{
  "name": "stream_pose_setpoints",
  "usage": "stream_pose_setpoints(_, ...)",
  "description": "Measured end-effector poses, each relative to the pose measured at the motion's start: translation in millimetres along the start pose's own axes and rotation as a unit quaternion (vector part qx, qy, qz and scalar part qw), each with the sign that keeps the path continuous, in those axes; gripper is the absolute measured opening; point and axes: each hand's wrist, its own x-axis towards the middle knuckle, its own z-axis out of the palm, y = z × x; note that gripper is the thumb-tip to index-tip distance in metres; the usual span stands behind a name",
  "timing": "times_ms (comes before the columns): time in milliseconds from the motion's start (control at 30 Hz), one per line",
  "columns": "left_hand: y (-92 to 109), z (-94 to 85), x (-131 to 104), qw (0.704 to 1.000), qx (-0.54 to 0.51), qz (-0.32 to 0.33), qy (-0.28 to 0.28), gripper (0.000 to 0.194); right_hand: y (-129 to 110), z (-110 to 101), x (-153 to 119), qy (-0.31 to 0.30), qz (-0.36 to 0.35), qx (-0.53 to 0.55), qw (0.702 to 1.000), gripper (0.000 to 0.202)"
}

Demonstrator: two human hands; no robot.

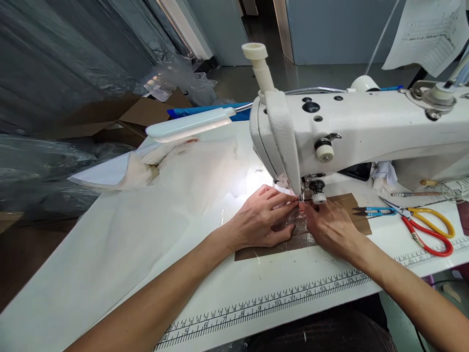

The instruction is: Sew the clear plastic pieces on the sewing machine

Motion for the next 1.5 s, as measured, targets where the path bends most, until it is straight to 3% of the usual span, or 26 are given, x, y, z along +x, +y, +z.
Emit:
stream_pose_setpoints(167, -2, -1.6, 2, 0.999, 0.022, -0.005, -0.023, 0.034, 0, -3, 4, -0.009, 0.000, 0.006, 1.000, 0.039)
stream_pose_setpoints(367, -4, -3.9, 3, 0.996, 0.050, -0.021, -0.068, 0.043, 16, -11, 3, -0.008, 0.019, 0.119, 0.993, 0.036)
stream_pose_setpoints(533, -5, -5.4, 4, 0.996, 0.044, -0.033, -0.076, 0.043, 33, -15, 11, -0.011, 0.090, 0.240, 0.967, 0.031)
stream_pose_setpoints(667, -6, -5.1, 4, 0.995, 0.043, -0.040, -0.075, 0.041, 37, -9, 18, 0.009, 0.169, 0.261, 0.950, 0.028)
stream_pose_setpoints(900, -8, -2.8, 3, 0.995, 0.041, -0.054, -0.069, 0.040, 36, -9, 4, 0.053, 0.159, 0.375, 0.912, 0.029)
stream_pose_setpoints(1000, -9, -1.8, 2, 0.996, 0.020, -0.063, -0.066, 0.039, 33, -9, 2, 0.076, 0.197, 0.368, 0.906, 0.029)
stream_pose_setpoints(1200, -11, -1.9, 2, 0.992, -0.028, -0.094, -0.078, 0.040, 33, -6, 3, 0.061, 0.208, 0.351, 0.911, 0.024)
stream_pose_setpoints(1500, 2, -9.4, 6, 0.981, 0.024, -0.150, -0.122, 0.042, 36, -6, 1, 0.067, 0.211, 0.350, 0.911, 0.025)
